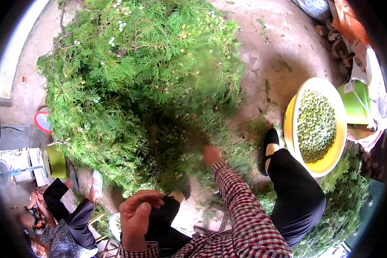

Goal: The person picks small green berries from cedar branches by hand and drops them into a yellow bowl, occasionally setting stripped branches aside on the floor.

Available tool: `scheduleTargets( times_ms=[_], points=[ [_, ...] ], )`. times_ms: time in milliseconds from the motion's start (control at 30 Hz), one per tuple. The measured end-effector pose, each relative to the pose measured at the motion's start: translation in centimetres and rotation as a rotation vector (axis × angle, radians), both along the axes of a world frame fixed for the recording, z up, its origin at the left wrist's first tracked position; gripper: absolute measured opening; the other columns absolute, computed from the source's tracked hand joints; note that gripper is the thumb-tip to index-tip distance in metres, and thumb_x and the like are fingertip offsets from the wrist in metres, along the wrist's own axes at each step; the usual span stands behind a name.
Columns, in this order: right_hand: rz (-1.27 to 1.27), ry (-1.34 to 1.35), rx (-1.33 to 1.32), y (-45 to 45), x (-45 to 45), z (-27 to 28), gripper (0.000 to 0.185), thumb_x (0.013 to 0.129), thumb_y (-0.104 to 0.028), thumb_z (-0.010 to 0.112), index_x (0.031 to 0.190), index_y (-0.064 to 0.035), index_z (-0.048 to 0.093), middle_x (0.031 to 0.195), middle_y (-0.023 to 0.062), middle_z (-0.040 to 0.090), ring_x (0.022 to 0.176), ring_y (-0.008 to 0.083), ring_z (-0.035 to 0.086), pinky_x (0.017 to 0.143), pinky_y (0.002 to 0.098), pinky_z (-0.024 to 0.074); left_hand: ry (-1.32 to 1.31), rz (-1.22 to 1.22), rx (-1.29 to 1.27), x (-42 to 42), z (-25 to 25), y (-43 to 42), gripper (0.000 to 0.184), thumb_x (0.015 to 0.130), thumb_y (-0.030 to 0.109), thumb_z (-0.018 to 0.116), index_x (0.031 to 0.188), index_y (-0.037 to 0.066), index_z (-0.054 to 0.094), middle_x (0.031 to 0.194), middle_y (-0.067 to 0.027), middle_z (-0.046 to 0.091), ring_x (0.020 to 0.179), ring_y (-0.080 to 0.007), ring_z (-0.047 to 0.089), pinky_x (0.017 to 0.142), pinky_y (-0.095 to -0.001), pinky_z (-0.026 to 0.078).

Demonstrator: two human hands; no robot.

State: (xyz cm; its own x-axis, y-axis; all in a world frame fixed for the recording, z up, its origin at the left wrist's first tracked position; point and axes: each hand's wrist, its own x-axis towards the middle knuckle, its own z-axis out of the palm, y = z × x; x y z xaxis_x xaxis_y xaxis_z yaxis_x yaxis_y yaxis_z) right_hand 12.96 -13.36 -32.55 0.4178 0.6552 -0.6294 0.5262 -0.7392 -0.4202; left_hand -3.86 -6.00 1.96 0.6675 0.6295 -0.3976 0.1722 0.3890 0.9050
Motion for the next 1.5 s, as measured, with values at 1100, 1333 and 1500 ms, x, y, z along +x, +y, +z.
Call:
scheduleTargets(
  times_ms=[1100,1333,1500],
  points=[
    [0.515,-0.064,0.194,-8.1,-6.1,-0.1,0.027,0.079,-0.017,0.049,0.101,-0.0018,0.05,0.077,0.0146,0.054,0.064,0.0284,0.054,0.052,0.0383,0.0461,-0.009,0.068,0.084,0.3,-0.4,0.2,0.022,0.084,0.011,0.051,0.097,-0.006,0.058,0.091,-0.0095,0.058,0.077,-0.0126,0.055,0.068,-0.0228,0.043],
    [0.514,-0.056,0.098,-6.6,-6.4,-0.9,0.025,0.079,-0.015,0.048,0.096,0.0028,0.051,0.077,0.0183,0.056,0.064,0.0288,0.055,0.05,0.0381,0.0463,0.022,0.051,0.092,0.7,-0.4,0.1,0.02,0.084,0.01,0.052,0.095,-0.005,0.059,0.085,-0.0075,0.059,0.075,-0.0111,0.054,0.068,-0.0222,0.042],
    [0.22,0.169,0.297,-6.3,-3.4,1.4,0.029,0.075,-0.022,0.053,0.074,0.007,0.051,0.071,0.0182,0.057,0.06,0.0259,0.055,0.049,0.0359,0.0453,0.058,0.036,0.117,0.8,-0.3,0.2,0.022,0.084,0.012,0.048,0.094,-0.004,0.059,0.084,-0.0078,0.061,0.073,-0.0122,0.055,0.066,-0.0242,0.043]
  ],
)
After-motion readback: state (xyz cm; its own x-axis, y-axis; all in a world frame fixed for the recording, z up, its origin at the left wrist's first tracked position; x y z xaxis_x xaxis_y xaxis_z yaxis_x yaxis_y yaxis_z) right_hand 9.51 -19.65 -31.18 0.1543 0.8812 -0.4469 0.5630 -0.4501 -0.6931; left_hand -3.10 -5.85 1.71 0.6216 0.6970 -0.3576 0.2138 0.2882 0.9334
